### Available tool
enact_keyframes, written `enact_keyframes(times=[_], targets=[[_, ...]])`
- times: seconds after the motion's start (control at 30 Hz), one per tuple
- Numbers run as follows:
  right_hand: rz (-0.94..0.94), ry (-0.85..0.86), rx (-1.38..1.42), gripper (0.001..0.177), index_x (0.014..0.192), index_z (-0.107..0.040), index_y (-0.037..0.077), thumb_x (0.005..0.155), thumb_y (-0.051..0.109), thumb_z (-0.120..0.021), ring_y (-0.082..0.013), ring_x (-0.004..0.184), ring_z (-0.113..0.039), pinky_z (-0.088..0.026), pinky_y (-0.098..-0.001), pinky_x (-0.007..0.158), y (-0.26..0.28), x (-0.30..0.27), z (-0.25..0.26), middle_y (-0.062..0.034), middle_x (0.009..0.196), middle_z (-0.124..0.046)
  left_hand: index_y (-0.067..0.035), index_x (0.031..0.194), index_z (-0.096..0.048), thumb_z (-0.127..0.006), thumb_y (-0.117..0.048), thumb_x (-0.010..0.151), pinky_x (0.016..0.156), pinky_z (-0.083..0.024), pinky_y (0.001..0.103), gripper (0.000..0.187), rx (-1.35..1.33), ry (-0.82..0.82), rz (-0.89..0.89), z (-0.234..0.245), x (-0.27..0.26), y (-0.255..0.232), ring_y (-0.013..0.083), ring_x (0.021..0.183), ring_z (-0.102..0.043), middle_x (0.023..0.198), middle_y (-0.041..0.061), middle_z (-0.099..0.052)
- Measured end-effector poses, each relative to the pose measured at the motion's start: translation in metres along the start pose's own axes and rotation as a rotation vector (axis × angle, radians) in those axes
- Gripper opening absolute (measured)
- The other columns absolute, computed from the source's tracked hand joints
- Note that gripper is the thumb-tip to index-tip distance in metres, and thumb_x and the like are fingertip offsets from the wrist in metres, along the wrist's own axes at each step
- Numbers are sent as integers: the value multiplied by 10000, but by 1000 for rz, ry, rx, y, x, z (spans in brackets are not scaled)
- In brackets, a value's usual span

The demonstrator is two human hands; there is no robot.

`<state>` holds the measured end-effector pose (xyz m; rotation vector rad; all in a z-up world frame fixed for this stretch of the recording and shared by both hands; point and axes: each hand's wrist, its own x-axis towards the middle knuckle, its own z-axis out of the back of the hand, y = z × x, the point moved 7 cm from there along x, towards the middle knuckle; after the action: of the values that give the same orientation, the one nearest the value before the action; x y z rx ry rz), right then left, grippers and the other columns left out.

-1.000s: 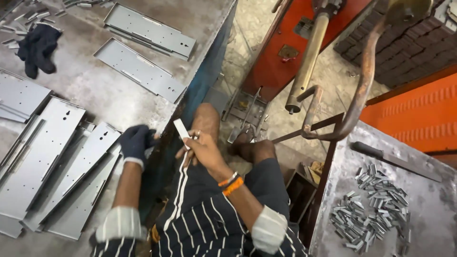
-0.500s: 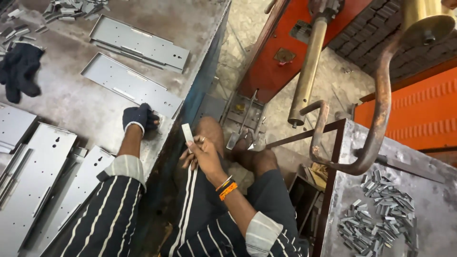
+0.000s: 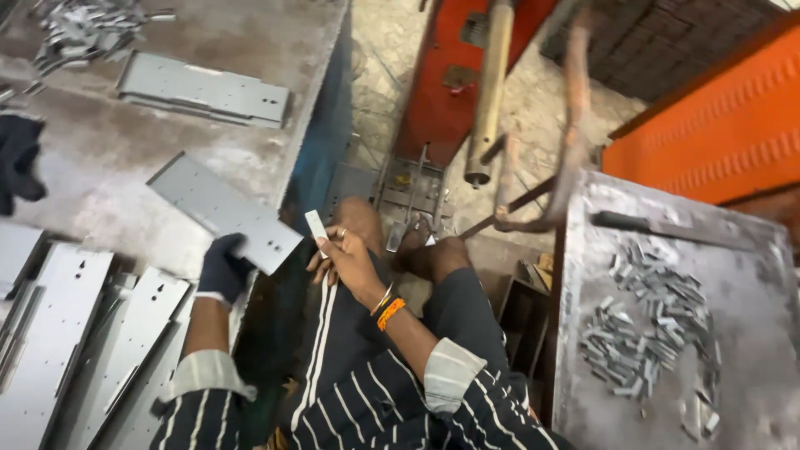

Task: Perform spot welding on metal plates by attaching small metal brackets using a foot-operated machine.

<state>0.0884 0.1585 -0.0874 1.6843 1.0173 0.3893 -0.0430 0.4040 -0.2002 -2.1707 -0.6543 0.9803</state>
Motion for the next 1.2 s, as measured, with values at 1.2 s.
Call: enact_keyframes(times=[1.2], targets=[[-344, -1537, -1191, 256, 951, -818, 160, 758, 327, -833, -393, 896, -723, -545, -510, 774, 87, -370, 449, -164, 922, -767, -12, 1334, -672, -594, -50, 1030, 1136, -475, 369, 316, 828, 702, -603, -243, -241, 103, 227, 1282, -621, 1384, 122, -650]])
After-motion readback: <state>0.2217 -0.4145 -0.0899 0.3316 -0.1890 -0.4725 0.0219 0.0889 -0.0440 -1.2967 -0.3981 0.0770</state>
